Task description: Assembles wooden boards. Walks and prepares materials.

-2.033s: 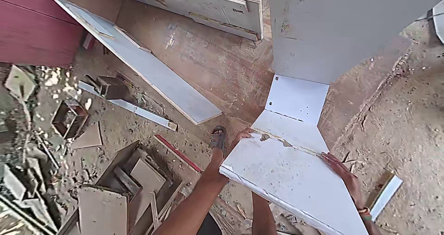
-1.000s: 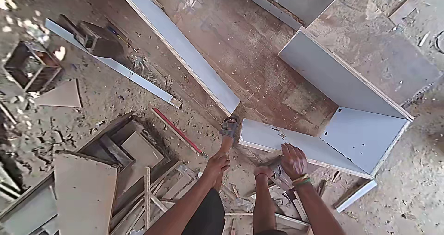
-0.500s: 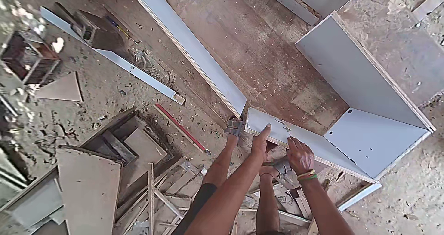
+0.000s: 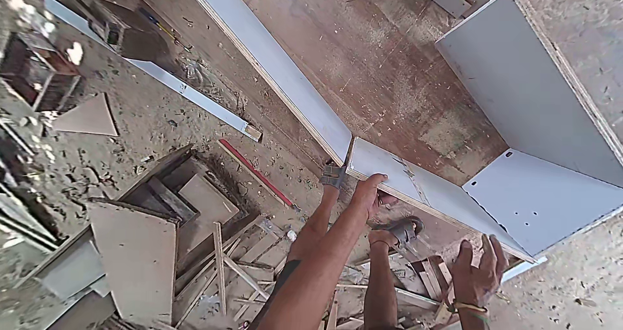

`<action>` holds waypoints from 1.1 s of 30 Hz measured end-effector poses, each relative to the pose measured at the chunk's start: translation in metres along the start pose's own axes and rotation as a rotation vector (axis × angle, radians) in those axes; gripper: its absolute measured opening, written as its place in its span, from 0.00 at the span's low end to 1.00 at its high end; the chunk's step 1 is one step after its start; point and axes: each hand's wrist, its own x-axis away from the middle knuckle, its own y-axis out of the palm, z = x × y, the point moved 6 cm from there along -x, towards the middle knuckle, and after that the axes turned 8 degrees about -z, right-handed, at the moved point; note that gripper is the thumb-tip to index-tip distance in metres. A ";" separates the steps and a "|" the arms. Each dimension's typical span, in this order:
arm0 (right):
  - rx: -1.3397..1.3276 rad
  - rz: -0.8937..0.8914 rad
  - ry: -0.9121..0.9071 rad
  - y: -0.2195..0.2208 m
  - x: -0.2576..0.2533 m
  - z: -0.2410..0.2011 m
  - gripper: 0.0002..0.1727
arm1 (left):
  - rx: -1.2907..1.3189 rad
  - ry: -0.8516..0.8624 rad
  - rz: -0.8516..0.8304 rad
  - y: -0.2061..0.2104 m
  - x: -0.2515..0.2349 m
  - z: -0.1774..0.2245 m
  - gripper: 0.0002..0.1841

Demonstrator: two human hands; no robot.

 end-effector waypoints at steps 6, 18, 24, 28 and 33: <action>-1.098 -0.016 0.954 0.036 0.022 0.103 0.52 | -0.065 -0.020 -0.027 -0.004 0.000 0.004 0.19; -1.285 0.062 0.932 0.040 -0.062 0.050 0.19 | -0.012 0.082 -0.009 -0.004 0.000 0.009 0.15; -1.274 0.066 0.943 0.036 -0.073 0.043 0.18 | -0.011 0.074 -0.009 -0.004 -0.005 0.013 0.14; -1.262 0.039 0.884 0.031 -0.095 0.036 0.17 | 0.022 0.073 -0.037 0.001 -0.008 0.017 0.13; -1.246 -0.019 0.829 0.026 -0.117 0.027 0.18 | 0.076 0.062 -0.048 0.005 -0.009 0.017 0.14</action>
